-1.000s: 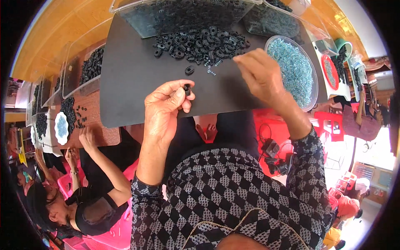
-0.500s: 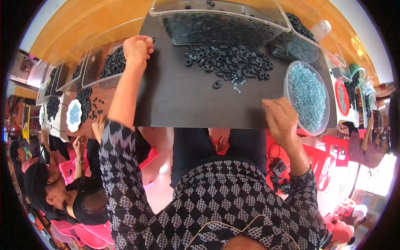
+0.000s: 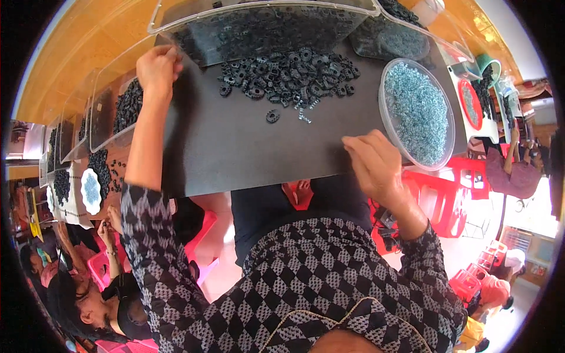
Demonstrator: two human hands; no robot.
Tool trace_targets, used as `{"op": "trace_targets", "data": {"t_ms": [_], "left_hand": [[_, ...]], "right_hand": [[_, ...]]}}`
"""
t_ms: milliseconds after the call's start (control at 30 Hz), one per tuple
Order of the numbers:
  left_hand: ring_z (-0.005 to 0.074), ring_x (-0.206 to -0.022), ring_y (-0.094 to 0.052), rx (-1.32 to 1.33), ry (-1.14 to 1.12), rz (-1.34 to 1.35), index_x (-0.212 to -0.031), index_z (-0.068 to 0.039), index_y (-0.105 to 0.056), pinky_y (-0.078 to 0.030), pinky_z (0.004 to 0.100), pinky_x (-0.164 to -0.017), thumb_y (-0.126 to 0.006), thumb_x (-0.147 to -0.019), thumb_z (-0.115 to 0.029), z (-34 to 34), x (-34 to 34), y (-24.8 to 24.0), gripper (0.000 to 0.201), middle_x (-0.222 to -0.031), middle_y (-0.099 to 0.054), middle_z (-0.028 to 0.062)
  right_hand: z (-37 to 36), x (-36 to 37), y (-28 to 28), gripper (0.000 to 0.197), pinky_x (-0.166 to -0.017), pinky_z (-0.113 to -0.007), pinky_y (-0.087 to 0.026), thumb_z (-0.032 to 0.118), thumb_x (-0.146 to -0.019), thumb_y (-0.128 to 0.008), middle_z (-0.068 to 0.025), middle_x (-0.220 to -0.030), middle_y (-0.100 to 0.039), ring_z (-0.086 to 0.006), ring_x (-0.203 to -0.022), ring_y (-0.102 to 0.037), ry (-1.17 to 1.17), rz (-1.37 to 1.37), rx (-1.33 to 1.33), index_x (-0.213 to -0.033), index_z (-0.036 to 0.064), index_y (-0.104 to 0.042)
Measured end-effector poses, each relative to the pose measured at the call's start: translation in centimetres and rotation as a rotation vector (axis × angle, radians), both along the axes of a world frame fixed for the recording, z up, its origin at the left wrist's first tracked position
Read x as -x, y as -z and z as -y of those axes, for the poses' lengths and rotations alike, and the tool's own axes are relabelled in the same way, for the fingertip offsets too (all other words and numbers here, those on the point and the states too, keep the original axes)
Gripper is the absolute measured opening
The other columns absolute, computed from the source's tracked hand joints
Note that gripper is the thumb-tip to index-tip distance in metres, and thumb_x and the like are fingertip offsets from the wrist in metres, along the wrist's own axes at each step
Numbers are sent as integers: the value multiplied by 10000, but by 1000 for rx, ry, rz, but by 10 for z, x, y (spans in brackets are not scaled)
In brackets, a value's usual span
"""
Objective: The person assembles small components by picking up springs and black plastic parts and inserting the springs into the plastic parts by hand.
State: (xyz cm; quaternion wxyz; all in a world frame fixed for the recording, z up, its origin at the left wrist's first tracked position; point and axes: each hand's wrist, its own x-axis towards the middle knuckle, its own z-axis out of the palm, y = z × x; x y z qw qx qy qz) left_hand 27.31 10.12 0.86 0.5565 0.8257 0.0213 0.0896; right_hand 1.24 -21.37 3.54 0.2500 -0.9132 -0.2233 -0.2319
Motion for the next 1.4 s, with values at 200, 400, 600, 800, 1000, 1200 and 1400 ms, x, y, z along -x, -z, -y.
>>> {"op": "trace_targets", "data": {"t_ms": [200, 400, 600, 800, 1000, 1200, 1400], "left_hand": [[112, -644, -582, -170, 297, 202, -859, -46, -677, -457, 260, -583, -646, -778, -50, 50, 136, -15, 86, -771, -651, 42], [282, -729, -593, -577, 432, 511, -883, -36, -656, -470, 358, -641, -709, -694, -93, 94, 157, -7, 205, -758, -584, 104], [284, -722, -576, -619, 418, 545, -754, -31, -609, -460, 389, -589, -712, -645, -66, 95, 159, 3, 154, -743, -549, 95], [209, -634, -585, -148, 415, 312, -851, 0, -642, -462, 288, -589, -704, -682, 11, 95, 191, -8, 180, -714, -595, 98], [145, -627, -560, 27, 366, 199, -867, -1, -653, -453, 249, -589, -714, -706, -4, 97, 205, 2, 172, -711, -600, 70], [80, -644, -525, 96, 463, 175, -896, 21, -658, -428, 200, -571, -726, -744, -58, 100, 210, 4, 184, -731, -575, 21], [104, -640, -551, 148, 411, 130, -961, -5, -634, -454, 224, -594, -689, -742, 18, 109, 220, 7, 226, -752, -615, 39]], "right_hand": [[-10, -13, 8, 286, -550, -356, -447, -100, -658, -591, -155, -816, -605, -291, -647, -538, -78, 7, -38, -941, -57, -591], [-17, -15, 14, 272, -560, -360, -448, -72, -649, -607, -135, -774, -570, -290, -659, -529, -41, 38, -62, -920, -49, -589], [-22, -32, 20, 170, -603, -361, -443, 24, -710, -673, -97, -743, -566, -272, -699, -545, 162, 20, -51, -871, 6, -621], [-31, -50, 33, 153, -594, -369, -439, 59, -684, -703, -88, -720, -547, -268, -686, -531, 178, 29, 64, -808, 30, -617], [-33, -43, 19, 86, -581, -390, -448, 68, -699, -655, -110, -684, -560, -284, -674, -566, 121, -91, -103, -712, 25, -581], [-40, -30, -7, 95, -553, -371, -451, 70, -717, -650, -121, -664, -572, -283, -616, -584, 42, -446, -470, -719, 11, -576], [-48, -29, 4, 104, -554, -363, -462, 81, -722, -656, -125, -667, -578, -282, -616, -592, 51, -347, -439, -738, 5, -585]]}}
